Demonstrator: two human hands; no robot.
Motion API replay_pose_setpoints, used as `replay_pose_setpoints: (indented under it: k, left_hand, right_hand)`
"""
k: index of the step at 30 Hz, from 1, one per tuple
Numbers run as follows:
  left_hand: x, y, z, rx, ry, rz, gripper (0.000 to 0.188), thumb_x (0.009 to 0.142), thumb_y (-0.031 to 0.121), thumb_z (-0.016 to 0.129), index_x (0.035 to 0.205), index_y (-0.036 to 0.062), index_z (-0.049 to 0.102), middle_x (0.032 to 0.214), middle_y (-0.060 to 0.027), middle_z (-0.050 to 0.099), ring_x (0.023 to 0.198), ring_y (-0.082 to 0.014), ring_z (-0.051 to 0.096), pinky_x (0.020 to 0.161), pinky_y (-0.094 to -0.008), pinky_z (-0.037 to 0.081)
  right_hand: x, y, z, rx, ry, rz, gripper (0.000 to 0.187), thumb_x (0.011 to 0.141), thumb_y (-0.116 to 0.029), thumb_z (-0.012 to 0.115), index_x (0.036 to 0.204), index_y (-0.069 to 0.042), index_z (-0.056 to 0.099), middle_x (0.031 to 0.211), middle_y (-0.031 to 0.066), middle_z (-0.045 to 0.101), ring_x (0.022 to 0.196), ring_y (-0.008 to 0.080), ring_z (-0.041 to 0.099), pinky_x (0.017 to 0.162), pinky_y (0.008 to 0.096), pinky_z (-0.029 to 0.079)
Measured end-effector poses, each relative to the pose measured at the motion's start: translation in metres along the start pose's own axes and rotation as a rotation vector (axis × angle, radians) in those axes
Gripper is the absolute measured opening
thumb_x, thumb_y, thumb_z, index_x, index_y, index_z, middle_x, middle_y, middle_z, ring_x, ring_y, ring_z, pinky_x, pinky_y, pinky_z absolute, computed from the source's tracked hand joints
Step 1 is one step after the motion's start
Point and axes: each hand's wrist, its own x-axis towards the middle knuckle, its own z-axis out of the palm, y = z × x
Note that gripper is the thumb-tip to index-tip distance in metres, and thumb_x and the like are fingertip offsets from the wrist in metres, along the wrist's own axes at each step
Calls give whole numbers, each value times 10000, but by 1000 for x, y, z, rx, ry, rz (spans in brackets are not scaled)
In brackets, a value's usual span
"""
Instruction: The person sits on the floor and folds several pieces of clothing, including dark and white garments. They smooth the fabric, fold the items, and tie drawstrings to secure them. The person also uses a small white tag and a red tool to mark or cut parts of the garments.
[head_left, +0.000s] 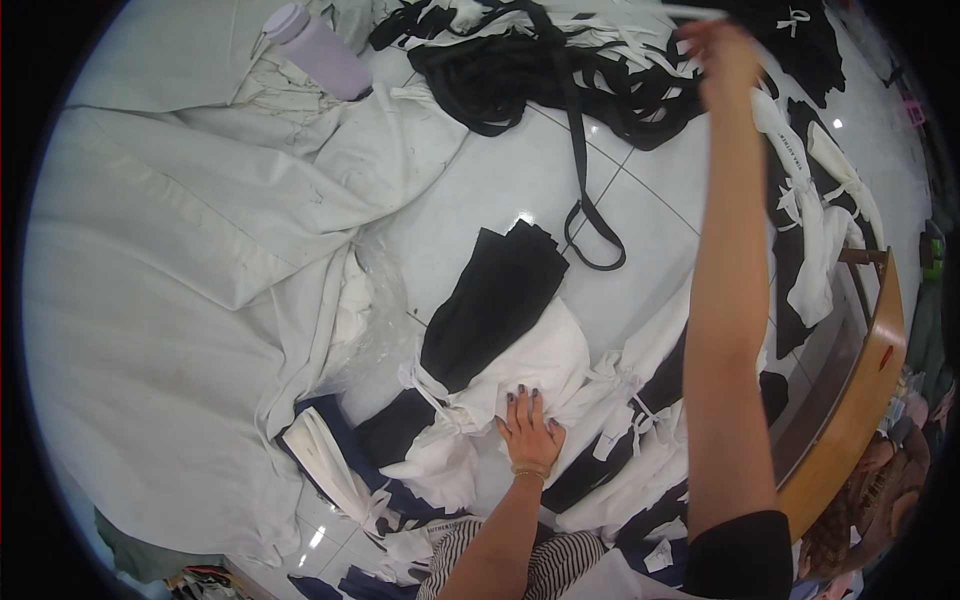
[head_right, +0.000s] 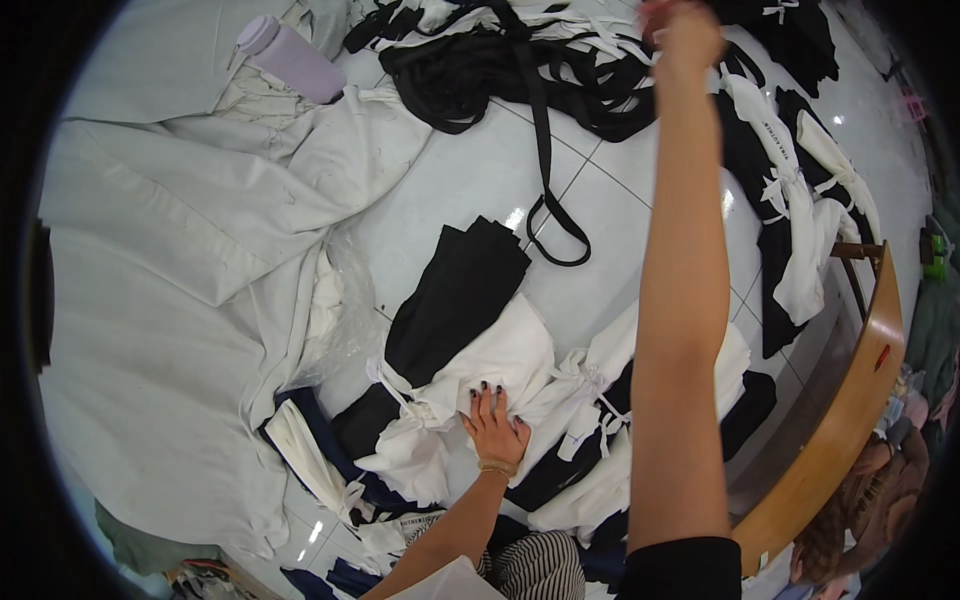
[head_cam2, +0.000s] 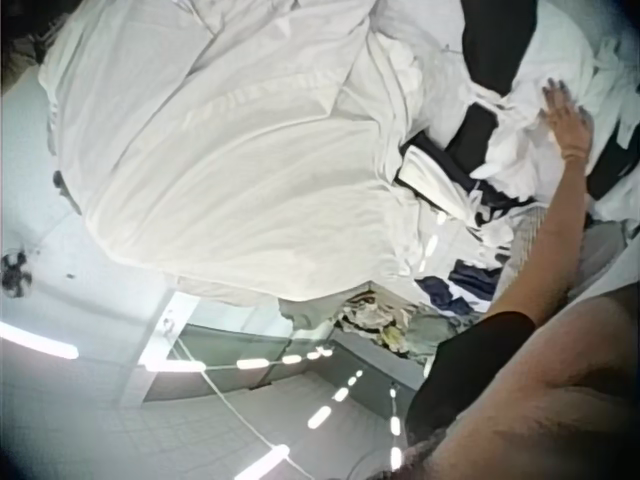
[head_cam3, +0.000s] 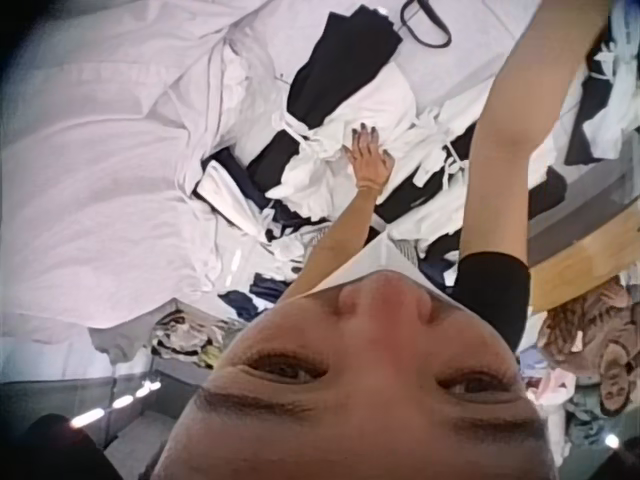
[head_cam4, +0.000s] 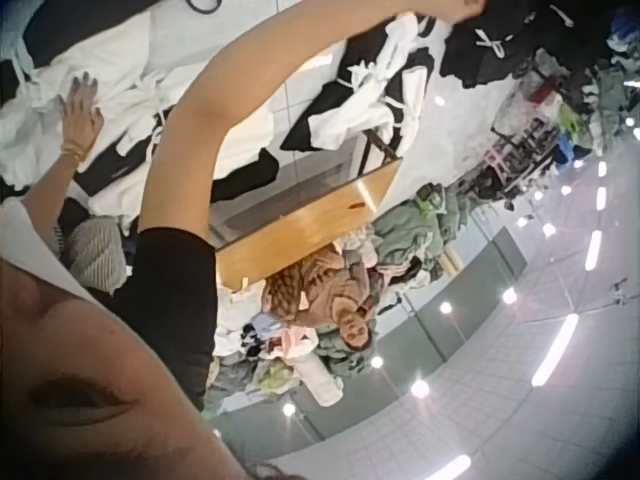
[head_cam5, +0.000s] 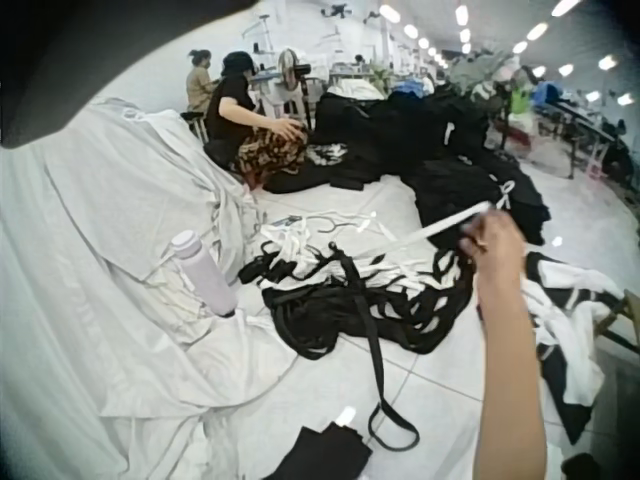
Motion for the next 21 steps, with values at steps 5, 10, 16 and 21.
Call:
replay_pose_setpoints:
  k: [5, 10, 16, 21]
  left_hand:
    - [3, 1, -2, -23, 5, 1, 599, 795, 291, 546, 1367, 121, 494, 1496, -84, 376, 1397, -312, 325, 1084, -645, 239]
    - [1, 1, -5, -41, 49, 8, 588, 806, 288, 549, 1367, 118, 497, 1504, -78, 368, 1419, -295, 305, 1106, -629, 227]
    - [4, -1, -8, -72, 129, 77, 566, 816, 254, 545, 1356, 87, 502, 1511, -80, 358, 1427, -286, 299, 1139, -588, 217]
    - [8, -5, -9, -200, 302, 118, 549, 825, 223, 541, 1340, 33, 515, 1473, -152, 397, 1404, -336, 306, 1138, -612, 193]
  right_hand:
    - [-131, -130, -81, 302, -267, -147, 223, 870, -255, 619, 923, -38, 624, 754, 88, 614, 705, 205, 597, 612, 363, 490]
    - [-328, -146, -162, 458, -588, 144, 293, 875, -322, 629, 948, -41, 592, 683, 63, 540, 618, 166, 503, 581, 343, 421]
    - [-561, -73, -125, 469, -413, 1222, 259, 933, -309, 567, 943, -52, 548, 614, -2, 400, 528, 109, 353, 540, 289, 326]
    - [-712, -89, -193, 188, -122, 1233, 276, 984, -388, 524, 1068, -125, 535, 764, -27, 483, 655, 102, 396, 667, 231, 333]
